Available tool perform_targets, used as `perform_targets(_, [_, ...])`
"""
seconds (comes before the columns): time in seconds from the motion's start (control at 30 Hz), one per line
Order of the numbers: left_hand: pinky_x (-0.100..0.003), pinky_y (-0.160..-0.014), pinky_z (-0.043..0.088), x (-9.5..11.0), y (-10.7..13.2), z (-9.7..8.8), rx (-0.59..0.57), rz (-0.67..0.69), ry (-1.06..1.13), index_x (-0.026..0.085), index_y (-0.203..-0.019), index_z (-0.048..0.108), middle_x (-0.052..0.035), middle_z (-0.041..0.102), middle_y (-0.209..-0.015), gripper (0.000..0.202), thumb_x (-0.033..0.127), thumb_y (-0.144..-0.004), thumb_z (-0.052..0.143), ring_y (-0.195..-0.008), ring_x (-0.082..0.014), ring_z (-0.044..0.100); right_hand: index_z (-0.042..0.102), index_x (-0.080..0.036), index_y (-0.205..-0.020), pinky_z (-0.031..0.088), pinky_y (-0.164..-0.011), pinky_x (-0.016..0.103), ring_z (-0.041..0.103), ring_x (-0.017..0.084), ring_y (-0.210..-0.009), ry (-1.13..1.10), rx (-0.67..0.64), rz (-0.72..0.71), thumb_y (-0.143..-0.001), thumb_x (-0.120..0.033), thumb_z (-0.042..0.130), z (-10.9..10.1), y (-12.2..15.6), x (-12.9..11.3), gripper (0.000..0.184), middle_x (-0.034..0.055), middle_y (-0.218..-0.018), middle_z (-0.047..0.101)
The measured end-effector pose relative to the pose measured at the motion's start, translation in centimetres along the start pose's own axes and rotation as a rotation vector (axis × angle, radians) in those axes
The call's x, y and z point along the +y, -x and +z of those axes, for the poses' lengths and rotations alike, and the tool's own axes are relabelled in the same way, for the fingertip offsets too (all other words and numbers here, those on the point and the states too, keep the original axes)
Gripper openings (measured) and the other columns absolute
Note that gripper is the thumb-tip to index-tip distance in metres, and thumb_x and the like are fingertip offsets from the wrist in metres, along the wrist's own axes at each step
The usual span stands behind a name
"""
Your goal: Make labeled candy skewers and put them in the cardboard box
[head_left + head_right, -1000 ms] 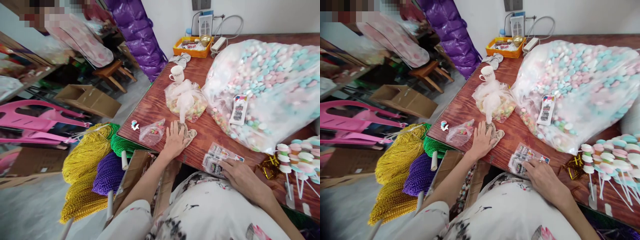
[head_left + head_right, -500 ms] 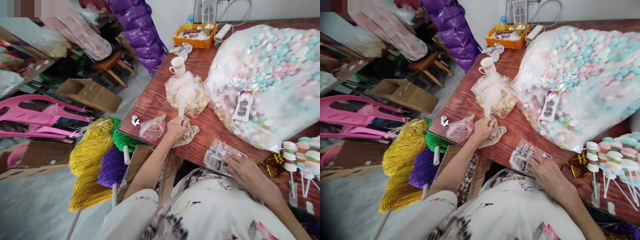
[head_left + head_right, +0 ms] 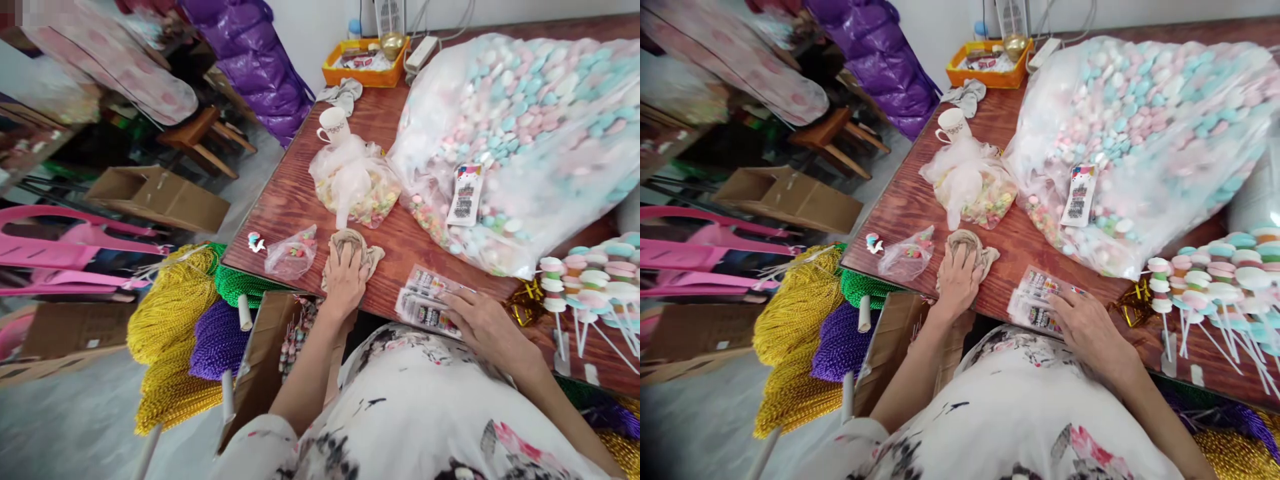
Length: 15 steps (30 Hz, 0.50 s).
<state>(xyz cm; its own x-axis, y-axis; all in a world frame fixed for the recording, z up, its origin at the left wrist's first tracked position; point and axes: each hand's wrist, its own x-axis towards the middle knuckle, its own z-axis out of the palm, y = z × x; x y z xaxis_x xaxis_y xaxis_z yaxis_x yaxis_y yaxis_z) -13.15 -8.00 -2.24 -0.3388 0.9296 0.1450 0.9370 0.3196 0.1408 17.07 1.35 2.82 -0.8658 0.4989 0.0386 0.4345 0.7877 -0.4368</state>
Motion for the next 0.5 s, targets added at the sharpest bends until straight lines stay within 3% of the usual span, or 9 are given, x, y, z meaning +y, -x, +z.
perform_targets(0.1, [-0.058, -0.112, 0.026, 0.3, 2.1, -0.2, -0.027, 0.016, 0.007, 0.023, -0.141, 0.049, -0.0094, 0.039, -0.154, 0.048, 0.039, -0.096, 0.041, -0.148, -0.0393, 0.016, 0.06, -0.017, -0.121, 0.052, -0.088, 0.041, 0.063, 0.024, -0.103, -0.016, 0.003, -0.004, -0.099, -0.023, 0.041, 0.2, 0.2, 0.4, 0.03, 0.0132, -0.118, 0.066])
perform_targets(0.2, [-0.058, -0.106, 0.033, 0.5, 2.6, -0.3, -0.026, -0.013, -0.007, 0.026, -0.135, 0.054, -0.0088, 0.045, -0.15, 0.043, 0.039, -0.095, 0.044, -0.138, -0.0396, 0.032, 0.06, -0.016, -0.121, 0.052, -0.088, 0.041, 0.063, 0.024, -0.103, -0.016, -0.025, -0.015, -0.099, -0.023, 0.042, 0.4, 0.0, 0.4, 0.03, 0.0143, -0.118, 0.065])
perform_targets(0.3, [-0.054, -0.095, 0.041, 0.1, 1.4, -0.1, -0.016, 0.008, -0.006, 0.025, -0.123, 0.062, -0.0115, 0.058, -0.132, 0.034, 0.032, -0.093, 0.046, -0.118, -0.0356, 0.047, 0.061, -0.018, -0.121, 0.051, -0.09, 0.04, 0.063, 0.024, -0.103, -0.029, -0.042, -0.032, -0.098, -0.023, 0.043, 0.6, -0.4, -0.1, 0.029, 0.0134, -0.113, 0.067])
perform_targets(0.4, [-0.046, -0.093, 0.043, -0.6, -0.5, 0.0, -0.002, 0.094, 0.0, 0.021, -0.104, 0.067, -0.0125, 0.065, -0.107, 0.024, 0.024, -0.093, 0.046, -0.107, -0.0296, 0.053, 0.06, -0.018, -0.12, 0.05, -0.089, 0.039, 0.063, 0.023, -0.102, -0.062, -0.036, -0.036, -0.099, -0.023, 0.043, 0.6, -0.6, -0.5, 0.028, 0.0123, -0.112, 0.067])
perform_targets(0.5, [-0.037, -0.092, 0.045, -1.5, -2.6, 0.0, 0.065, 0.156, 0.048, 0.018, -0.092, 0.067, -0.0122, 0.066, -0.102, 0.025, 0.028, -0.095, 0.044, -0.102, -0.0235, 0.058, 0.061, -0.017, -0.118, 0.05, -0.089, 0.04, 0.063, 0.023, -0.102, -0.063, -0.019, -0.011, -0.098, -0.022, 0.043, 0.8, -0.3, -0.3, 0.027, 0.0126, -0.111, 0.067])
